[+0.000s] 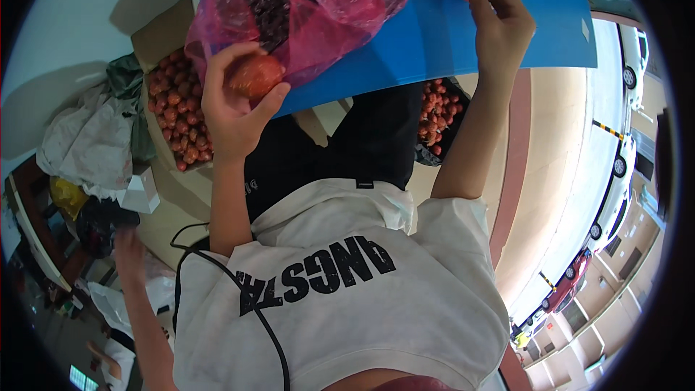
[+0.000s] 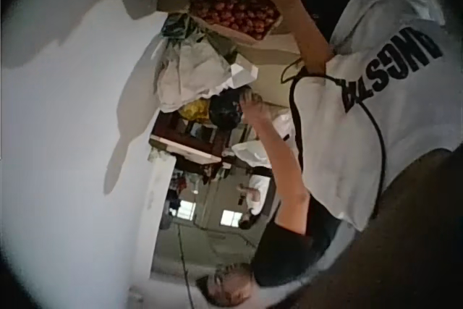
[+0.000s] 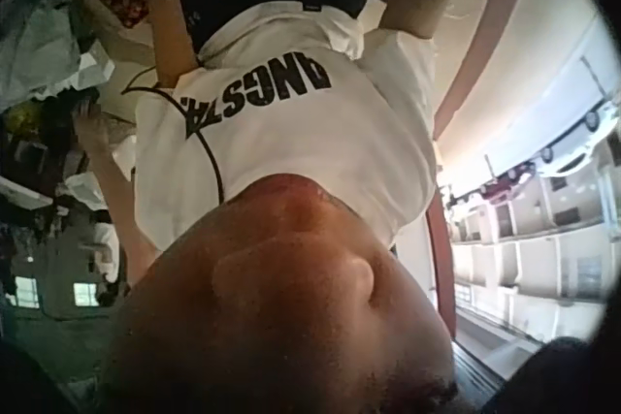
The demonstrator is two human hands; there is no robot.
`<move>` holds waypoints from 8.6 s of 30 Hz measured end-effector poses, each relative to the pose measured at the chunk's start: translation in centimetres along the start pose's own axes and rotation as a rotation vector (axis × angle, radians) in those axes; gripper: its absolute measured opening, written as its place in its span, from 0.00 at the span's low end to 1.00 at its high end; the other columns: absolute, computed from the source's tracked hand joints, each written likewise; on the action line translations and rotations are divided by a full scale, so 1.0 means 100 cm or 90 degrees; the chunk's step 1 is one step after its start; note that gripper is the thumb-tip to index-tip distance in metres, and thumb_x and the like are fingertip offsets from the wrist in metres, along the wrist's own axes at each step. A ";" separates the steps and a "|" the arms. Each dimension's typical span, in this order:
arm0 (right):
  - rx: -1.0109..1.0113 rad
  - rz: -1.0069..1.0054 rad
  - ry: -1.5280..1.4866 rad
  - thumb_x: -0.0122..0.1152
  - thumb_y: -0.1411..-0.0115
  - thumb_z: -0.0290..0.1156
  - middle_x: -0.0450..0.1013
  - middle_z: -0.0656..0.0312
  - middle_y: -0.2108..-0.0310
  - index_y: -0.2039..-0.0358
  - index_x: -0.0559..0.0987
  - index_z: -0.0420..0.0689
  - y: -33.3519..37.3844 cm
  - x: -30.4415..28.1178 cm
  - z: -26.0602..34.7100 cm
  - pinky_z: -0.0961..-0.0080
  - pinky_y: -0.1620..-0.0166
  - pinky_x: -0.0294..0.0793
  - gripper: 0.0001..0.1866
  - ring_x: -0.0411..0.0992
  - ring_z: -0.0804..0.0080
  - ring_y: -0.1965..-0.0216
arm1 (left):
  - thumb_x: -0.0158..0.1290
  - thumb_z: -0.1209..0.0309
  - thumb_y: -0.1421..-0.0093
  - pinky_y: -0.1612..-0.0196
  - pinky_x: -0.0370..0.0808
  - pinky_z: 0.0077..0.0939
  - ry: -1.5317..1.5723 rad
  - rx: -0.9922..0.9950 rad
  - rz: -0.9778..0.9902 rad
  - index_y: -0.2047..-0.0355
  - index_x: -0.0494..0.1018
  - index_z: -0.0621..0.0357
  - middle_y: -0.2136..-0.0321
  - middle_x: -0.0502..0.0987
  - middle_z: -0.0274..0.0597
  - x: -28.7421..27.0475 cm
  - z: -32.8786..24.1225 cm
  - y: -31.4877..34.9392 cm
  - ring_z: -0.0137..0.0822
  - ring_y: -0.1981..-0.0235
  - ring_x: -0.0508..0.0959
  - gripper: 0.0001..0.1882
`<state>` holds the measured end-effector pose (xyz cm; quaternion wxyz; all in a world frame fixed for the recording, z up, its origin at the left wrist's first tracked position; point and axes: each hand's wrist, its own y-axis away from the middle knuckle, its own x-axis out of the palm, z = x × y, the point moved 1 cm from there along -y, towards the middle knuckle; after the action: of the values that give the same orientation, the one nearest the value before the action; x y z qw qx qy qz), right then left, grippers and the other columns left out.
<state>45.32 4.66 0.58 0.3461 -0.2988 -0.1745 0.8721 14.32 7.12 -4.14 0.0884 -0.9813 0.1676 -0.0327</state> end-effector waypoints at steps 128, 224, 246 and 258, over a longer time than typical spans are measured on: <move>0.581 0.102 0.055 0.56 0.41 0.25 0.75 0.59 0.67 0.59 0.78 0.44 0.197 -0.038 -0.061 0.79 0.61 0.70 0.09 0.71 0.73 0.66 | 0.48 0.68 0.46 0.66 0.71 0.46 -0.934 -0.356 -0.133 0.66 0.66 0.57 0.65 0.74 0.51 -0.251 0.259 0.202 0.56 0.62 0.73 0.09; 0.293 0.393 -0.656 0.53 0.41 0.22 0.70 0.65 0.75 0.66 0.76 0.39 0.107 0.148 0.073 0.88 0.72 0.62 0.04 0.64 0.81 0.76 | 0.33 0.62 0.38 0.81 0.69 0.21 0.076 -0.162 -0.238 0.72 0.72 0.63 0.80 0.75 0.45 -0.025 0.010 -0.026 0.34 0.81 0.73 0.21; 0.212 0.415 -0.579 0.49 0.37 0.25 0.72 0.63 0.77 0.64 0.74 0.40 0.118 0.149 0.067 0.91 0.79 0.59 0.05 0.60 0.83 0.83 | 0.32 0.63 0.38 0.84 0.68 0.21 0.016 -0.079 -0.250 0.73 0.73 0.63 0.81 0.75 0.46 -0.034 0.043 -0.020 0.34 0.82 0.72 0.21; 0.175 0.464 -0.460 0.51 0.36 0.27 0.72 0.62 0.76 0.64 0.74 0.40 0.122 0.151 0.064 0.88 0.72 0.64 0.05 0.64 0.81 0.78 | 0.32 0.64 0.37 0.83 0.68 0.19 -0.011 -0.057 -0.230 0.76 0.73 0.64 0.79 0.76 0.45 -0.036 0.040 -0.015 0.32 0.82 0.71 0.23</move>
<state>26.31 6.16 -6.84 -0.0260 0.0277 -0.0516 0.9979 11.85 10.39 -7.90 0.0391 -0.9987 -0.0105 -0.0324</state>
